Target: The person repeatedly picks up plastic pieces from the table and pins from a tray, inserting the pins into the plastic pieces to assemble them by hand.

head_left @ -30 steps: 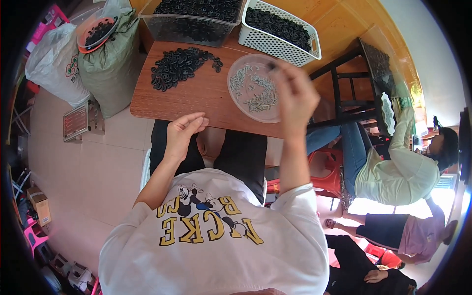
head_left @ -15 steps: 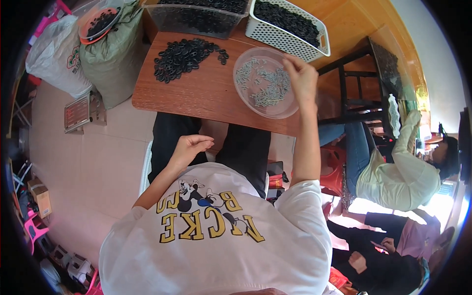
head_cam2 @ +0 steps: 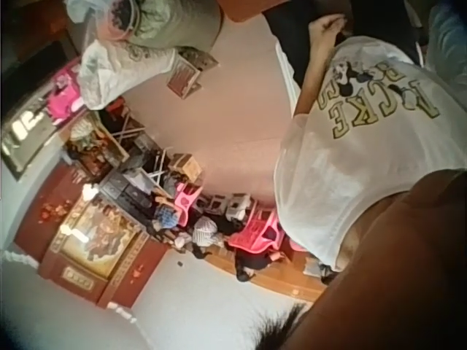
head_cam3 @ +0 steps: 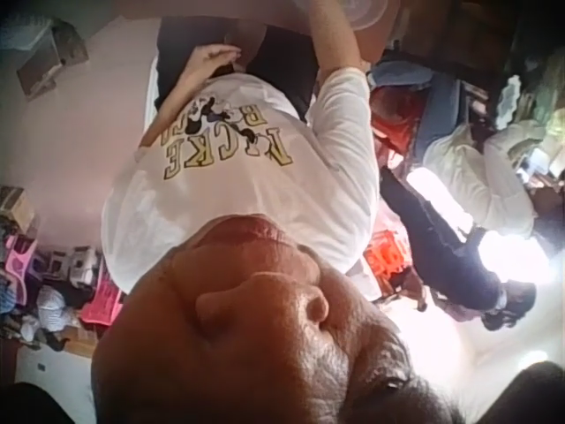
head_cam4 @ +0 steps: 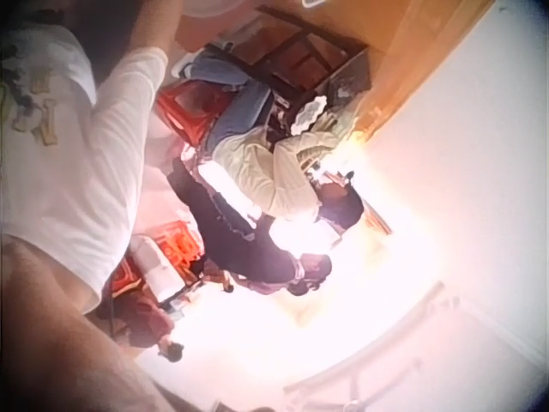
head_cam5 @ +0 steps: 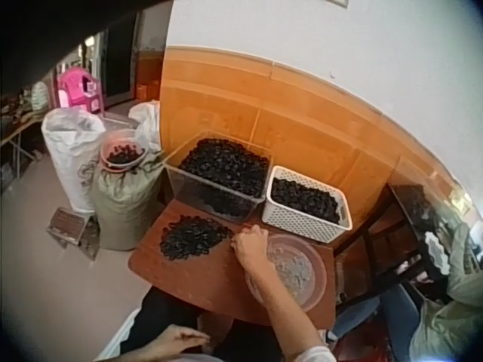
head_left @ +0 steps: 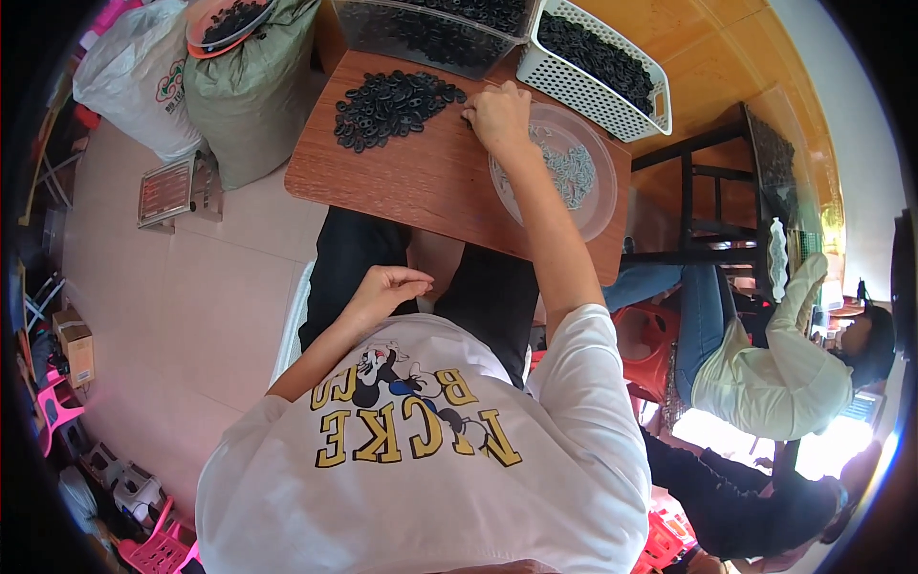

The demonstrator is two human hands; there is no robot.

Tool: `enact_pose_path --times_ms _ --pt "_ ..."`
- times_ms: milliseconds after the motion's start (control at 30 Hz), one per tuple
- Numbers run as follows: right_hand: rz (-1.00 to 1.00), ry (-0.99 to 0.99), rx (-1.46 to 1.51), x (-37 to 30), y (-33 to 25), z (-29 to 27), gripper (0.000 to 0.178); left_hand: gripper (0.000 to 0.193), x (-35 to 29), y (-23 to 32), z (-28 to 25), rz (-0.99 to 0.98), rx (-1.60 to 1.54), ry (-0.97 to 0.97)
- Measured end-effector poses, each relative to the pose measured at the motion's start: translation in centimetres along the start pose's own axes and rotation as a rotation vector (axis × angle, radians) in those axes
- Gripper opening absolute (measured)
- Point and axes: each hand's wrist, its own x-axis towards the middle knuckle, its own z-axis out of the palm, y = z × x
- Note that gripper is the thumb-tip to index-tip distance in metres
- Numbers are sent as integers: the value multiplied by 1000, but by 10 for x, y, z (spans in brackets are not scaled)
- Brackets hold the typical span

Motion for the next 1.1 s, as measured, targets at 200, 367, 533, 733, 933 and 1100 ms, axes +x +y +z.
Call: enact_pose_path --times_ms 200,367,533,733,933,1100 --pt "48 -125 -217 5 -6 14 14 21 0 -8 -13 11 5 35" --pt "109 -314 -147 8 -25 4 19 20 1 -7 -12 -12 -11 38" --pt "96 -201 -13 -19 -51 1 17 21 2 0 -6 2 3 32" --pt "120 254 612 -108 -85 -50 10 20 13 38 -11 146 13 147" --pt "588 195 943 -222 -84 -50 14 15 61 106 14 413 526 238" --pt "904 325 1061 -286 -76 -11 10 16 136 142 85 620 781 36"
